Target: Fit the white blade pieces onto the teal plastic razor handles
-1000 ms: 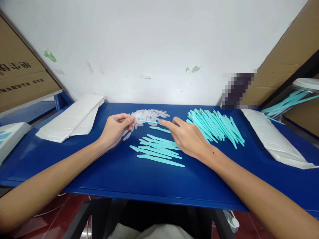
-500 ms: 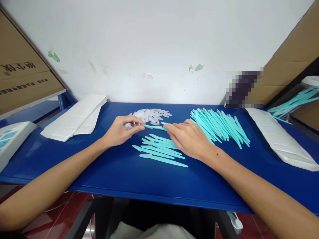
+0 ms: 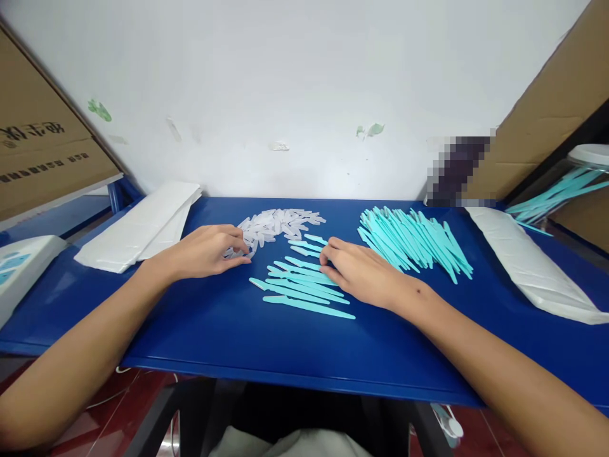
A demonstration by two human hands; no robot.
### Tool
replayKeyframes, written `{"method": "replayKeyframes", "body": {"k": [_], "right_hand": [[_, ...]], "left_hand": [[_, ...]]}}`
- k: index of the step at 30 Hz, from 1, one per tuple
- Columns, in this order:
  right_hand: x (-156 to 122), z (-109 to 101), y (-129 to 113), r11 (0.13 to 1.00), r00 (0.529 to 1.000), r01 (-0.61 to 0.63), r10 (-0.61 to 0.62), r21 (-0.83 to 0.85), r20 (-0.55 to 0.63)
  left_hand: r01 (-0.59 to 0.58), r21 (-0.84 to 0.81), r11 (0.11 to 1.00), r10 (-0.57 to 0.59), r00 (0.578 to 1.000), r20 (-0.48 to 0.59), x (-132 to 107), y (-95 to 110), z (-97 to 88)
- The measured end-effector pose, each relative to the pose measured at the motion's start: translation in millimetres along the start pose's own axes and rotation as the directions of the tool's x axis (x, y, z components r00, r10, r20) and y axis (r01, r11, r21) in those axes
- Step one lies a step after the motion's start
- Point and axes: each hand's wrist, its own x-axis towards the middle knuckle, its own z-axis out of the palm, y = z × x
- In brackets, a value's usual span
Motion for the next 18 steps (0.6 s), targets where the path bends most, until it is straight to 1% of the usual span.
{"method": "replayKeyframes", "body": {"k": [2, 4, 5, 6, 7, 8, 9, 10, 11, 12, 13, 14, 16, 18], "right_hand": [[-1.7, -1.9, 1.6, 0.999, 0.999, -0.024, 0.022, 0.049, 0.047], [-2.1, -4.2, 2.0, 0.999, 0.999, 0.007, -0.009, 0.05, 0.041], [-1.8, -5.3, 1.5, 0.999, 0.999, 0.035, -0.036, 0.038, 0.016], [-1.2, -6.2, 0.6, 0.998, 0.998, 0.06, -0.059, 0.026, -0.022], [-0.6, -7.0, -0.6, 0.997, 0.995, 0.074, -0.072, 0.021, -0.066], [0.0, -7.4, -2.0, 0.997, 0.991, 0.075, -0.072, 0.026, -0.112], [0.5, -7.3, -3.4, 0.997, 0.986, 0.067, -0.06, 0.042, -0.156], [0.8, -6.8, -4.7, 0.996, 0.981, 0.054, -0.041, 0.066, -0.191], [1.0, -5.9, -5.9, 0.995, 0.976, 0.042, -0.021, 0.093, -0.218], [1.0, -4.6, -6.8, 0.992, 0.972, 0.037, -0.008, 0.121, -0.235], [1.0, -3.1, -7.6, 0.988, 0.969, 0.044, -0.006, 0.147, -0.247], [1.0, -1.7, -8.1, 0.984, 0.966, 0.057, -0.012, 0.167, -0.259], [1.2, 0.6, -8.4, 0.981, 0.956, 0.093, -0.039, 0.172, -0.292], [1.6, 1.5, -8.1, 0.983, 0.944, 0.113, -0.061, 0.146, -0.323]], "left_hand": [[-0.002, -0.066, 0.998, 0.005, 0.999, 0.037, 0.2, 2.4, 1.6], [-0.018, -0.149, 0.989, 0.025, 0.999, 0.039, 0.7, 4.9, 4.2], [-0.037, -0.19, 0.981, 0.04, 0.999, 0.014, 1.3, 6.8, 5.5], [-0.057, -0.235, 0.97, 0.047, 0.998, -0.047, 2.3, 9.3, 6.8], [-0.071, -0.288, 0.955, 0.029, 0.989, -0.146, 3.7, 12.7, 8.0], [-0.078, -0.355, 0.932, -0.023, 0.962, -0.271, 5.6, 16.9, 9.1], [-0.085, -0.439, 0.895, -0.107, 0.913, -0.394, 7.9, 21.6, 10.3], [-0.097, -0.534, 0.84, -0.212, 0.846, -0.489, 10.5, 26.7, 11.4], [-0.118, -0.629, 0.768, -0.319, 0.782, -0.535, 13.2, 31.9, 12.5], [-0.145, -0.715, 0.684, -0.405, 0.74, -0.537, 15.7, 36.8, 13.8], [-0.175, -0.785, 0.595, -0.463, 0.723, -0.512, 18.0, 41.3, 15.1], [-0.198, -0.837, 0.51, -0.498, 0.726, -0.475, 19.9, 45.0, 16.5], [-0.223, -0.903, 0.368, -0.528, 0.749, -0.4, 22.1, 50.0, 19.7], [-0.219, -0.933, 0.285, -0.527, 0.778, -0.343, 22.3, 52.0, 22.7]]}}
